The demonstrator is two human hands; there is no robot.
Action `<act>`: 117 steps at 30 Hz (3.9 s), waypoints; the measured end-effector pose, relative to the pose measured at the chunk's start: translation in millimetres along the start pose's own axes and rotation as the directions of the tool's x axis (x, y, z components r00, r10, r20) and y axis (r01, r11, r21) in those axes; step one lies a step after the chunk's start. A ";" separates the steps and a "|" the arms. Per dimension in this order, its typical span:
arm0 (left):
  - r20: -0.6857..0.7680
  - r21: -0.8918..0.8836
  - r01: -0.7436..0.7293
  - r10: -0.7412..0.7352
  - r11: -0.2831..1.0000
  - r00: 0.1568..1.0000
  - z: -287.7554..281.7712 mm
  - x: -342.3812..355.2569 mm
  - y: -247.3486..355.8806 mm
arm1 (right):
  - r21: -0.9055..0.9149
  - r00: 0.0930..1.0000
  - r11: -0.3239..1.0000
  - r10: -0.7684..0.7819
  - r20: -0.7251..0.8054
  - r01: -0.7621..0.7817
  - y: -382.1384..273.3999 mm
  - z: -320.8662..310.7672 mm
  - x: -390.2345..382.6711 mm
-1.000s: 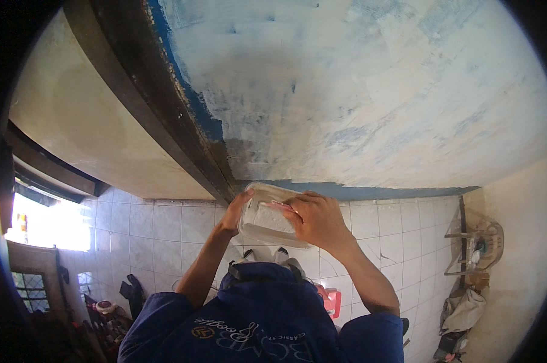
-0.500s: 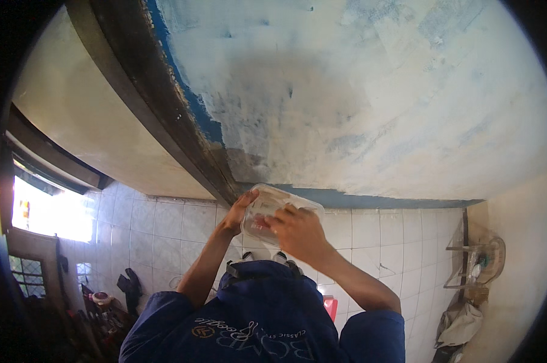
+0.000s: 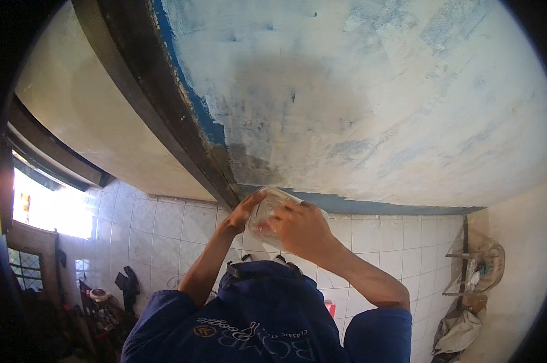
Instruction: The person uses a putty knife to apply and smooth white plaster across a wall, holding a small plastic container in their left hand.
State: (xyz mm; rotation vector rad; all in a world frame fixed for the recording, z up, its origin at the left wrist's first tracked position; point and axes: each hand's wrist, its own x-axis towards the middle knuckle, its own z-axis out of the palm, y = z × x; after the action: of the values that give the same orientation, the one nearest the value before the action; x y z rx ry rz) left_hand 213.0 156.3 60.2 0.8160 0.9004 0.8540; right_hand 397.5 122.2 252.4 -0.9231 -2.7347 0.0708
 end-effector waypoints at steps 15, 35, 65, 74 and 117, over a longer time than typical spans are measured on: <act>0.007 -0.111 0.019 -0.018 0.994 1.000 17.7 -28.0 40.8 | 0.292 0.962 0.924 0.270 -0.038 -0.247 18.1 11.9 -26.6; 0.007 -0.286 0.044 -0.044 0.957 0.999 10.7 -31.5 34.1 | 0.458 0.948 0.851 0.314 -0.052 -0.257 20.8 9.1 -21.9; -0.043 -0.221 0.004 -0.013 0.975 0.999 7.1 -41.6 35.4 | 0.319 0.952 0.900 0.254 0.168 -0.297 1.0 17.0 5.9; -0.029 -0.173 0.036 -0.042 0.984 0.999 4.0 -44.3 33.4 | 0.392 0.943 0.871 0.203 0.263 -0.296 2.6 20.4 14.5; -0.019 -0.285 0.123 -0.133 0.951 0.991 7.4 -40.0 10.8 | 0.687 0.893 0.574 0.233 0.384 -0.445 36.5 47.5 -1.3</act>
State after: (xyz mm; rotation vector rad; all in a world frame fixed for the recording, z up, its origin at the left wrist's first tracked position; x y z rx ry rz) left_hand 202.2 124.0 85.0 0.4879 0.8314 0.8629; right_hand 408.0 152.2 201.6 -1.1792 -2.2478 1.4020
